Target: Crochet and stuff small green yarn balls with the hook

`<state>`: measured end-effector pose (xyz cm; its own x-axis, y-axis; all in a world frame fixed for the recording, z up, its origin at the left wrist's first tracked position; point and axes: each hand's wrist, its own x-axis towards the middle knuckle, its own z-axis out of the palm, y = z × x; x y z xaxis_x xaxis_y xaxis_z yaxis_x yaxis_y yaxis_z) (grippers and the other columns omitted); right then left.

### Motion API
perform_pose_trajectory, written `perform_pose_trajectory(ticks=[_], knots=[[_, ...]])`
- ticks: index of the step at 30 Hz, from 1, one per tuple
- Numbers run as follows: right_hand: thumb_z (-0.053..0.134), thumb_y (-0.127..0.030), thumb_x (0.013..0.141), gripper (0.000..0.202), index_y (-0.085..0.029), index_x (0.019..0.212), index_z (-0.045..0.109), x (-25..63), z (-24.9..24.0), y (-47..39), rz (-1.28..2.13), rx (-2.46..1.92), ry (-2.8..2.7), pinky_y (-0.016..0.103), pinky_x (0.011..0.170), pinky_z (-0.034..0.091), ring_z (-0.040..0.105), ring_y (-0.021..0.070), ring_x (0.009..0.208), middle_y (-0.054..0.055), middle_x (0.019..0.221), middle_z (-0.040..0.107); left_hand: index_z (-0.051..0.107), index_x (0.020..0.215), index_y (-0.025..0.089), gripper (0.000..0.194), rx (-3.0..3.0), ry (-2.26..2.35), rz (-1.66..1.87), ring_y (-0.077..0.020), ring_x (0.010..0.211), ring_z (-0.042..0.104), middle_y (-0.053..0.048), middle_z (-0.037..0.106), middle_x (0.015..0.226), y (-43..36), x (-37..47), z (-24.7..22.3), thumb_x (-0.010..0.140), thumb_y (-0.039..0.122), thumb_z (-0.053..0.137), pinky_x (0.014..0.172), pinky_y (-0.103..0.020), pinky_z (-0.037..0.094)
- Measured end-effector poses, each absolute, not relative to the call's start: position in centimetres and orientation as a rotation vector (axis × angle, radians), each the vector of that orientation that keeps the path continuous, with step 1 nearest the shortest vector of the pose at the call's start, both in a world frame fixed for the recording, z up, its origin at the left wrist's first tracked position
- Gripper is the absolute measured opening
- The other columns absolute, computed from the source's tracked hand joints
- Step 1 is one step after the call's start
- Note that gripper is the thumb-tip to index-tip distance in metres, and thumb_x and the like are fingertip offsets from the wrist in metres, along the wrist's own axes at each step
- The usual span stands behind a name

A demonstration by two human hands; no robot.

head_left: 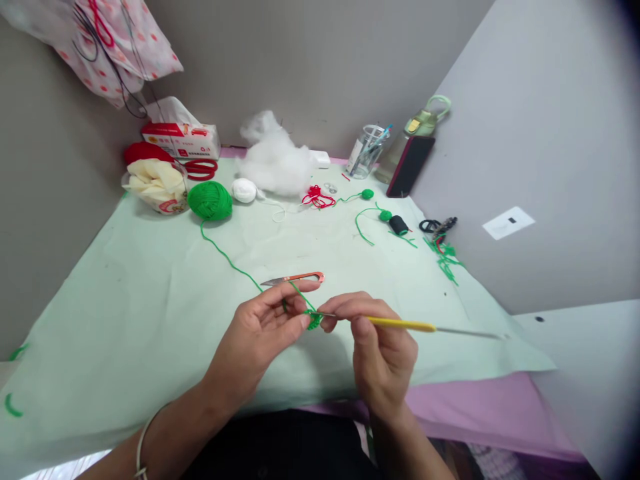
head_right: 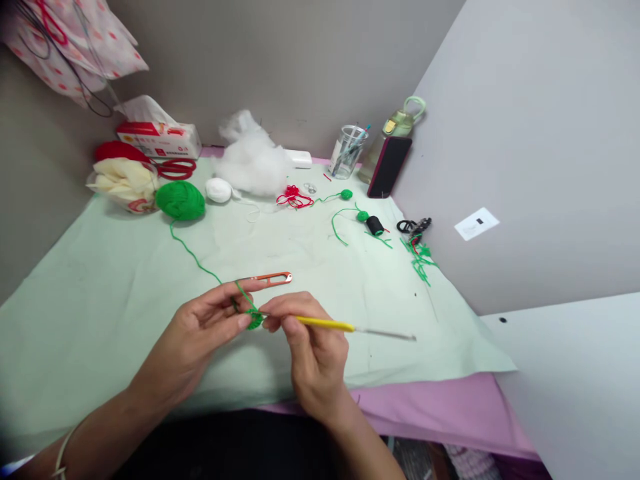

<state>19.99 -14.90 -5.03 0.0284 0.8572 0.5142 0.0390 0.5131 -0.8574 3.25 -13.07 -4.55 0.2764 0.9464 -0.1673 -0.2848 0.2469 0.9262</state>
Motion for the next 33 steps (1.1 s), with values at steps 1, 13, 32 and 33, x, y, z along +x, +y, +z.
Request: perform_pose_trajectory(ticks=[1, 13, 32, 33], knots=[[0.047, -0.014, 0.105, 0.025, -0.022, 0.108, 0.07, 20.0, -4.9, -15.0, 0.685, -0.855, -1.486, 0.033, 0.076, 0.058, 0.07, 0.0169, 0.086, 0.005, 0.096, 0.073, 0.079, 0.116, 0.033, 0.03, 0.947, 0.901, 1.021, -0.014, 0.091, 0.058, 0.001, 0.06, 0.091, -13.1, 3.3, -4.6, 0.087, 0.025, 0.077, 0.088, -0.024, 0.05], [0.062, -0.008, 0.094, 0.037, -0.03, 0.121, 0.073, 19.4, -6.0, -15.8, 0.111, -0.994, -1.763, 0.035, 0.074, 0.062, 0.072, 0.0224, 0.093, 0.007, 0.104, 0.074, 0.075, 0.124, 0.024, 0.043, 0.55, 0.719, 0.879, -0.0139, 0.091, 0.058, -0.001, 0.062, 0.091, -12.9, 3.9, -4.0, 0.082, 0.031, 0.081, 0.09, -0.025, 0.05], [0.062, -0.023, 0.099, 0.019, -0.028, 0.104, 0.079, 18.6, -5.8, -15.0, 0.731, -0.905, -1.316, 0.033, 0.063, 0.059, 0.068, 0.019, 0.08, 0.006, 0.092, 0.069, 0.065, 0.137, 0.021, 0.055, 0.61, 0.69, 0.861, -0.0186, 0.097, 0.06, -0.003, 0.066, 0.092, -12.9, 4.2, -4.0, 0.084, 0.027, 0.08, 0.096, -0.033, 0.043], [0.06, -0.025, 0.1, 0.018, -0.027, 0.102, 0.078, 18.7, -5.9, -14.8, 0.824, -0.861, -1.252, 0.032, 0.061, 0.058, 0.067, 0.018, 0.076, 0.005, 0.091, 0.069, 0.065, 0.137, 0.021, 0.056, 0.589, 0.663, 0.846, -0.0183, 0.096, 0.06, -0.003, 0.067, 0.093, -12.9, 4.2, -4.0, 0.084, 0.026, 0.079, 0.096, -0.033, 0.043]])
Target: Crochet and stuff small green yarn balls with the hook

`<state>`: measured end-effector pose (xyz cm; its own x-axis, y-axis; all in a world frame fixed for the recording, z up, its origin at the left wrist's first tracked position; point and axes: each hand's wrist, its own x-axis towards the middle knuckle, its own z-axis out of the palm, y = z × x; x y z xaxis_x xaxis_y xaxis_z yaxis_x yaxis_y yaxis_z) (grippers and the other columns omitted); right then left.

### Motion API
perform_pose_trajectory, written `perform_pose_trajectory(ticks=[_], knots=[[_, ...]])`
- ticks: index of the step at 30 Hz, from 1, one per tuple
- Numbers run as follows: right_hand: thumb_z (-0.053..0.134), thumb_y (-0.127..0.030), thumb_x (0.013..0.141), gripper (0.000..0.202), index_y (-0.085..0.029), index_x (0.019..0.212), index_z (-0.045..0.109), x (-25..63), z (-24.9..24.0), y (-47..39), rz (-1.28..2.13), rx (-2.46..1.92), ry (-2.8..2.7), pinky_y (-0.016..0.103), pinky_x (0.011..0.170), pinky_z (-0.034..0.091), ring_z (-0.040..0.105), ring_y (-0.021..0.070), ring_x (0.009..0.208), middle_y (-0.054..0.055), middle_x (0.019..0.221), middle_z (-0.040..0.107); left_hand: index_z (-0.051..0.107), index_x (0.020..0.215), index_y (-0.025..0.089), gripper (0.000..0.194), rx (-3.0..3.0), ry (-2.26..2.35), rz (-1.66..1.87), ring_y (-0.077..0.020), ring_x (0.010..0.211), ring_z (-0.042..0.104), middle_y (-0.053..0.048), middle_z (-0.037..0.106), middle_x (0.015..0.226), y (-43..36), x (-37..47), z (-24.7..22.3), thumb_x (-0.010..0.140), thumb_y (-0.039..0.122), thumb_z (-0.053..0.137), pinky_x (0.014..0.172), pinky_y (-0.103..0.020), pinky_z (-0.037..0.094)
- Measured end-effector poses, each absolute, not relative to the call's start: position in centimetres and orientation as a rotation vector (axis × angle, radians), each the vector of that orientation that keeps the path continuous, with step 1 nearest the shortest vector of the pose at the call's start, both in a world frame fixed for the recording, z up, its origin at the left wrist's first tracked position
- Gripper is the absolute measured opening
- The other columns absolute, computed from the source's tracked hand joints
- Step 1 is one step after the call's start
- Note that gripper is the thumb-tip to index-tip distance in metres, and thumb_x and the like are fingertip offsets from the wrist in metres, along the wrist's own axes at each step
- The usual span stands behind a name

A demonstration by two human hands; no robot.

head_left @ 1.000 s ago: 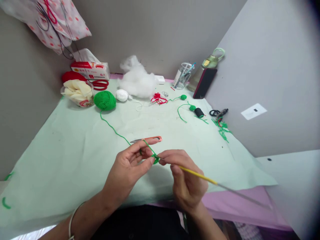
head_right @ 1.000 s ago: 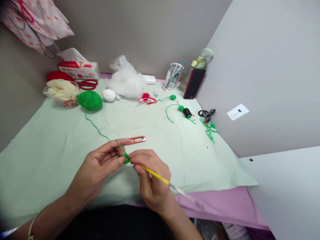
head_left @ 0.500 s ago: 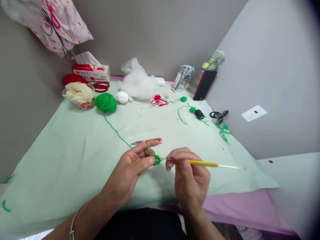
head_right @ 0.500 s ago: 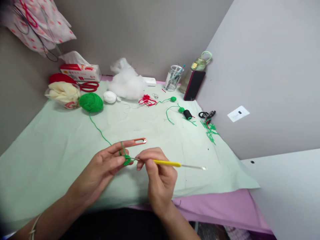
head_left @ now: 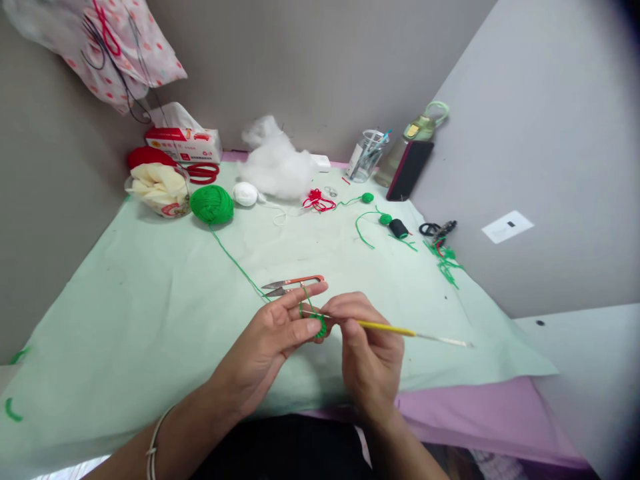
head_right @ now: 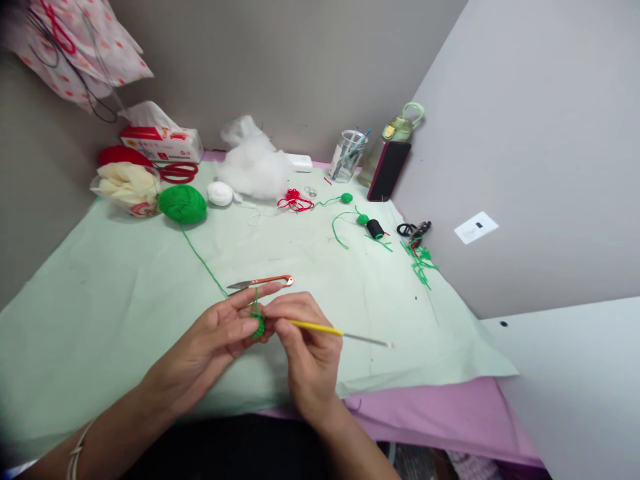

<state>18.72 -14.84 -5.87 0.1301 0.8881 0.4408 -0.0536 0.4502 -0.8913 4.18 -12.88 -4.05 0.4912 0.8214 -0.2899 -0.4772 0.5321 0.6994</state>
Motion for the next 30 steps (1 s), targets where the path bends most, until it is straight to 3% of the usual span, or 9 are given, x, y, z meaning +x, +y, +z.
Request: perform_pose_trajectory(ticks=[4, 8, 11, 16, 23, 27, 30], knots=[[0.063, -0.033, 0.099, 0.017, -0.024, 0.093, 0.076, 19.3, -5.9, -14.0, 1.047, -0.764, -1.02, 0.028, 0.055, 0.055, 0.063, 0.0133, 0.062, 0.002, 0.083, 0.068, 0.066, 0.137, 0.02, 0.056, 0.555, 0.61, 0.803, -0.0177, 0.095, 0.061, -0.006, 0.07, 0.1, -12.6, 3.8, -4.3, 0.083, 0.026, 0.079, 0.092, -0.031, 0.044], [0.066, -0.035, 0.096, 0.021, -0.021, 0.083, 0.072, 19.9, -5.4, -13.7, 1.212, -0.794, -0.888, 0.023, 0.048, 0.048, 0.057, 0.011, 0.054, 0.0, 0.071, 0.063, 0.075, 0.124, 0.02, 0.05, 0.516, 0.57, 0.738, -0.0166, 0.089, 0.06, -0.006, 0.07, 0.1, -12.4, 3.4, -4.5, 0.076, 0.028, 0.085, 0.085, -0.031, 0.048], [0.063, -0.036, 0.099, 0.021, -0.022, 0.084, 0.071, 19.9, -5.3, -13.8, 1.308, -0.759, -0.888, 0.022, 0.048, 0.047, 0.054, 0.0099, 0.052, 0.0, 0.073, 0.064, 0.076, 0.121, 0.021, 0.046, 0.569, 0.593, 0.776, -0.0169, 0.088, 0.062, -0.005, 0.07, 0.095, -12.5, 3.5, -4.5, 0.076, 0.031, 0.085, 0.089, -0.032, 0.049], [0.06, -0.025, 0.101, 0.018, -0.026, 0.1, 0.078, 19.1, -5.6, -14.5, 0.877, -0.841, -1.235, 0.032, 0.074, 0.057, 0.069, 0.0189, 0.089, 0.006, 0.095, 0.074, 0.073, 0.126, 0.028, 0.045, 0.772, 0.771, 0.937, -0.0209, 0.106, 0.064, -0.003, 0.07, 0.099, -12.9, 4.1, -4.2, 0.083, 0.025, 0.082, 0.101, -0.034, 0.047], [0.067, -0.005, 0.091, 0.04, -0.031, 0.121, 0.076, 19.1, -6.4, -15.3, 0.22, -1.003, -1.616, 0.035, 0.077, 0.058, 0.07, 0.0218, 0.096, 0.008, 0.111, 0.073, 0.075, 0.124, 0.025, 0.043, 0.638, 0.781, 1.003, -0.0153, 0.092, 0.059, -0.003, 0.069, 0.1, -13.0, 4.8, -4.0, 0.082, 0.032, 0.084, 0.088, -0.027, 0.047], [0.057, -0.008, 0.097, 0.03, -0.028, 0.109, 0.076, 19.3, -5.8, -14.7, 0.431, -0.987, -1.411, 0.032, 0.067, 0.056, 0.067, 0.0182, 0.079, 0.004, 0.09, 0.071, 0.079, 0.117, 0.021, 0.037, 0.481, 0.704, 0.924, -0.0091, 0.076, 0.049, -0.003, 0.067, 0.101, -12.6, 4.5, -3.9, 0.082, 0.032, 0.083, 0.073, -0.021, 0.043], [0.053, -0.014, 0.101, 0.026, -0.026, 0.101, 0.076, 18.6, -5.4, -14.3, 0.595, -0.979, -1.326, 0.031, 0.062, 0.054, 0.064, 0.0171, 0.072, 0.003, 0.08, 0.067, 0.077, 0.12, 0.026, 0.038, 0.576, 0.76, 1.057, -0.0125, 0.089, 0.055, -0.001, 0.066, 0.094, -12.7, 4.3, -3.8, 0.083, 0.027, 0.083, 0.087, -0.023, 0.044]])
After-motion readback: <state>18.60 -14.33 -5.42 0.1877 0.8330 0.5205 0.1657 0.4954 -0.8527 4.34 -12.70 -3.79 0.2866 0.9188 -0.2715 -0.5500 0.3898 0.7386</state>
